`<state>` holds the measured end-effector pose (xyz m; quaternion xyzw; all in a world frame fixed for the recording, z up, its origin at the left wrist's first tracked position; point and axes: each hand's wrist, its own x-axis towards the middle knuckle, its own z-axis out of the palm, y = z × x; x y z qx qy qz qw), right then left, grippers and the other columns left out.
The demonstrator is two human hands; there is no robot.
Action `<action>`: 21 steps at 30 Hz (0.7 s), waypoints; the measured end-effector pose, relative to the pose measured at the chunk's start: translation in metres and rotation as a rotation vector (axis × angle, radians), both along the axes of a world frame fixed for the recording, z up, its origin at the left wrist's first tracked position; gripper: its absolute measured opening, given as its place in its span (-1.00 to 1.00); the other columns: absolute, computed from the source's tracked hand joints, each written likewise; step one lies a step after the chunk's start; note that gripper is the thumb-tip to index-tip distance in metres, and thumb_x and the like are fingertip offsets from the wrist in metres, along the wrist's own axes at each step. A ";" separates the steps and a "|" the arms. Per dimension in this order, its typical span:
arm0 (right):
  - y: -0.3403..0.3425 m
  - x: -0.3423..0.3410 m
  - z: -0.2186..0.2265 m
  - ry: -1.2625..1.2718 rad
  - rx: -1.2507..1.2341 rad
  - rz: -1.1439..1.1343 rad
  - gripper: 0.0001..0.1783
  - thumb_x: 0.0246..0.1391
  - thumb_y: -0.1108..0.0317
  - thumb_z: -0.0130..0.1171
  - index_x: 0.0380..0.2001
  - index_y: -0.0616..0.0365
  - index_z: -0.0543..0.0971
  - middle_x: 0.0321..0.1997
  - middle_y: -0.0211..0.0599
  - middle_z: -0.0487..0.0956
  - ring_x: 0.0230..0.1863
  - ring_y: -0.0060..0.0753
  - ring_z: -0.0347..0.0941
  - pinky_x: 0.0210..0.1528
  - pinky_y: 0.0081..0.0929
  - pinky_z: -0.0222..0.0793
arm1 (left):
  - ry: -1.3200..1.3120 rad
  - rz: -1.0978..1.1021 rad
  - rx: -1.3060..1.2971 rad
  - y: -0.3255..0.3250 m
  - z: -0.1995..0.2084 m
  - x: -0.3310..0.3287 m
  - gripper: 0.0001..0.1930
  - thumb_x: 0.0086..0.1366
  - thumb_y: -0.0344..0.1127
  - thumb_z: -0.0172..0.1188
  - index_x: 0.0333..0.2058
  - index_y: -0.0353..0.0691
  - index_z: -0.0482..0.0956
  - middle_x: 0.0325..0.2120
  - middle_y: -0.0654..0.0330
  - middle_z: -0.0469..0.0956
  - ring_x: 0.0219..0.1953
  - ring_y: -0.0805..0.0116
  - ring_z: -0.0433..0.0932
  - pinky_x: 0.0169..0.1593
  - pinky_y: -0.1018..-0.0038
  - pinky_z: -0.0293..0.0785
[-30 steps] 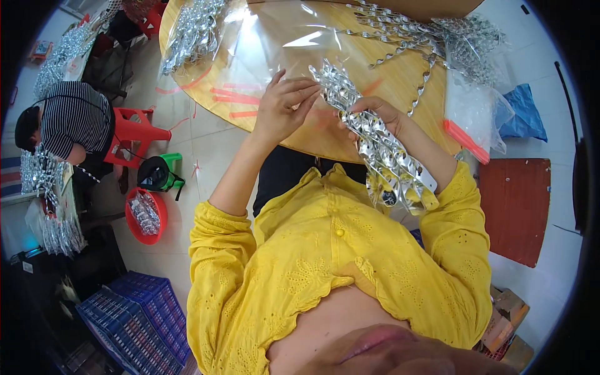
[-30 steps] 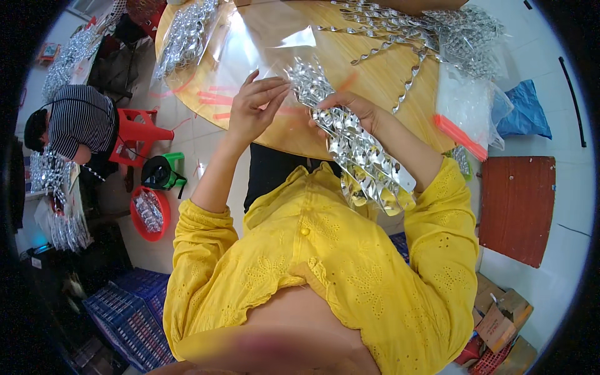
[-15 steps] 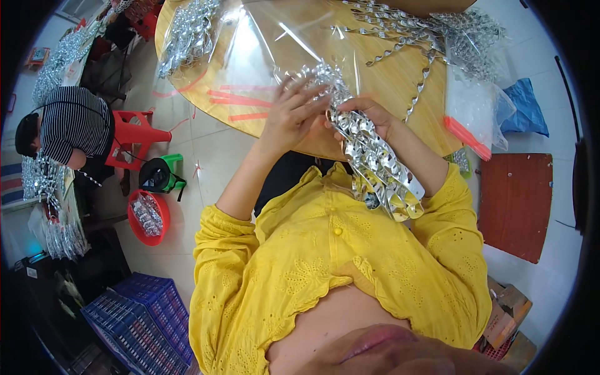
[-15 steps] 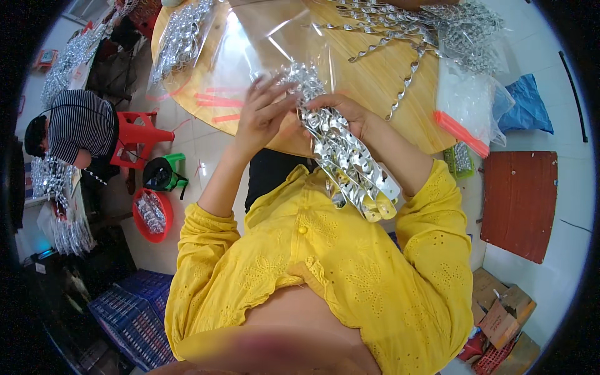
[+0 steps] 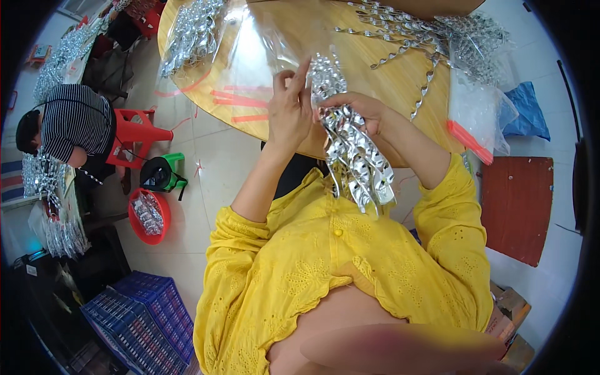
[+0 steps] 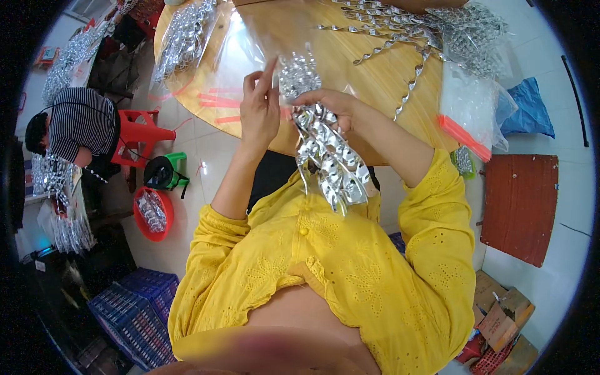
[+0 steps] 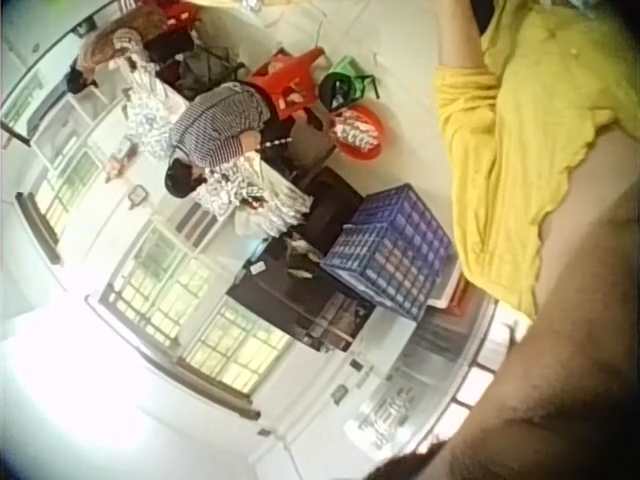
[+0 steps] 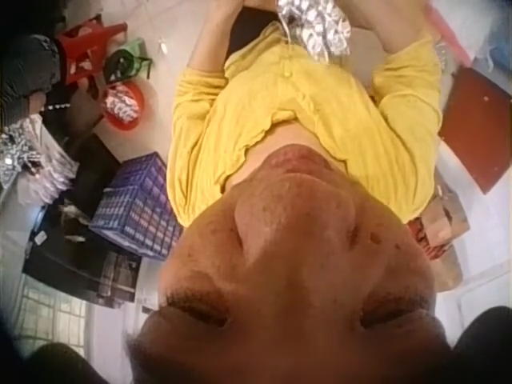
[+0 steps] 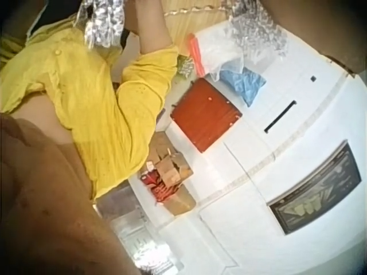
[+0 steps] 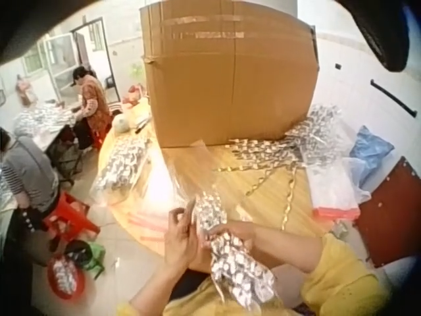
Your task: Assembling silver-colored decorative chains and placing them into plastic bags for packaging.
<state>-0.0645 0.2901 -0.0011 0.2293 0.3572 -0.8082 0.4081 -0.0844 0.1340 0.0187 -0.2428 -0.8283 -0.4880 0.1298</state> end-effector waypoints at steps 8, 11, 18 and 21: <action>-0.002 -0.003 0.009 -0.049 -0.108 -0.204 -0.77 -0.09 0.34 0.01 -0.44 0.33 0.44 -0.53 -0.13 0.52 -0.57 -0.35 0.48 -0.51 -0.39 0.47 | -0.121 -0.118 0.157 -0.015 -0.004 -0.017 -0.75 0.05 -0.53 -0.03 -0.25 -0.19 0.45 -0.62 0.09 0.37 -0.59 0.32 0.38 -0.48 0.48 0.30; -0.002 0.002 0.001 0.113 -0.138 -0.152 -0.76 -0.09 0.35 0.01 -0.40 0.34 0.43 -0.53 -0.13 0.52 -0.56 -0.36 0.48 -0.51 -0.38 0.47 | -0.154 -0.222 0.052 -0.019 -0.012 0.008 -0.58 0.02 -0.55 -0.01 -0.08 -0.15 0.33 -0.64 0.04 0.36 -0.64 0.32 0.34 -0.52 0.50 0.27; -0.028 0.056 0.019 0.182 -0.077 -0.315 -0.66 0.00 0.34 -0.11 -0.12 0.20 0.23 -0.33 -0.26 0.46 -0.42 -0.47 0.45 -0.46 -0.53 0.44 | -0.190 -0.187 0.058 -0.050 -0.039 0.054 -0.52 0.05 -0.58 -0.02 0.01 -0.18 0.24 -0.68 0.12 0.26 -0.68 0.49 0.23 -0.57 0.60 0.22; -0.012 0.090 0.008 0.245 0.052 -0.236 -0.63 0.04 0.33 -0.14 -0.07 0.24 0.25 -0.28 -0.28 0.45 -0.35 -0.51 0.42 -0.36 -0.56 0.39 | -0.385 -0.213 0.104 -0.055 -0.044 0.075 -0.49 0.04 -0.60 -0.02 0.03 -0.22 0.19 -0.67 0.18 0.28 -0.68 0.52 0.22 -0.56 0.65 0.21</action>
